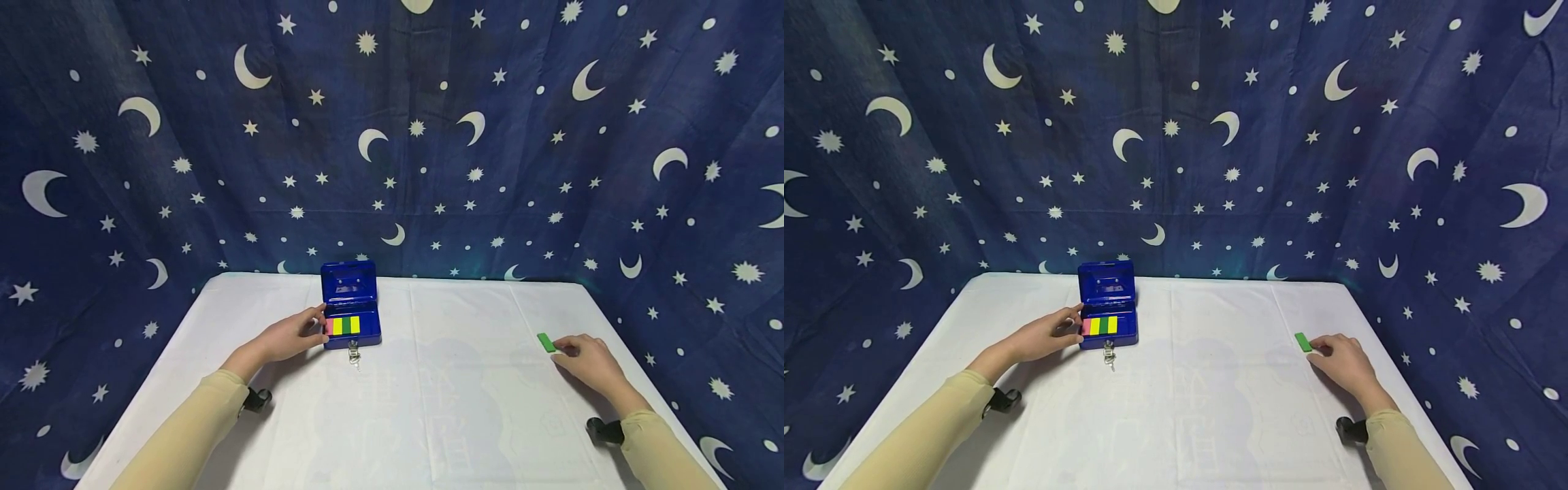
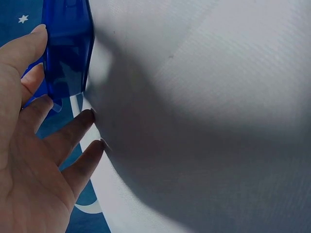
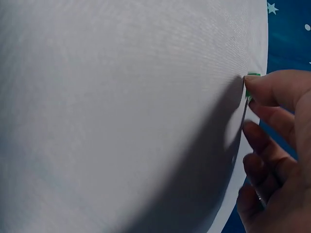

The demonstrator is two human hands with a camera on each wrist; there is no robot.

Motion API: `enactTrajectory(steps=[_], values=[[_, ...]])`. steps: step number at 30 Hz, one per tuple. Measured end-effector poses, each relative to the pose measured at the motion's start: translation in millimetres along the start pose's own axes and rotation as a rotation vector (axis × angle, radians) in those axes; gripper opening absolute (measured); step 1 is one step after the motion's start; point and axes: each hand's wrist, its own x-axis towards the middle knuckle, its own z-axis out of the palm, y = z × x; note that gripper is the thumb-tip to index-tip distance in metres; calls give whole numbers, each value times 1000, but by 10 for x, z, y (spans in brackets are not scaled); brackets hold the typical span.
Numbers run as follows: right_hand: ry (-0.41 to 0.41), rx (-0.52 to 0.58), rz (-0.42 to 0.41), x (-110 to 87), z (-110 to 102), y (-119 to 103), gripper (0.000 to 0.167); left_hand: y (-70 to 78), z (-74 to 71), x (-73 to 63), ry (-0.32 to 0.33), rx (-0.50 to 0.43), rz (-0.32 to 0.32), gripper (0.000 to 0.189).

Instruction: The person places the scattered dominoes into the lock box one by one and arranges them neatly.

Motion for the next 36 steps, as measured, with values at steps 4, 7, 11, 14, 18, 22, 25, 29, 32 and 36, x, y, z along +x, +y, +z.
enactTrajectory(steps=[4,7,11,14,18,22,25,29,32,36], values=[[-14,55,-45,7,24,-5,29,14,-1,1,0,1,-8,38],[-23,88,-55,25,13,-29,33,19,-1,4,2,5,-15,42],[-64,128,-9,64,-6,-53,54,19,2,3,-1,8,-18,37],[-97,157,28,88,-6,-60,64,15,7,-3,2,6,-11,33],[-118,178,47,103,-8,-65,65,10,7,-9,8,-2,7,33],[-132,180,55,117,-16,-57,66,9,6,-10,7,-6,9,32],[-132,179,54,127,-7,-49,65,8,9,-6,3,-8,0,33],[-125,174,47,131,10,-40,63,3,10,8,-2,-4,-16,39],[-116,159,34,137,19,-34,61,-5,10,15,2,6,-22,51],[-100,139,14,146,38,-31,58,-15,12,14,10,17,-20,73]])
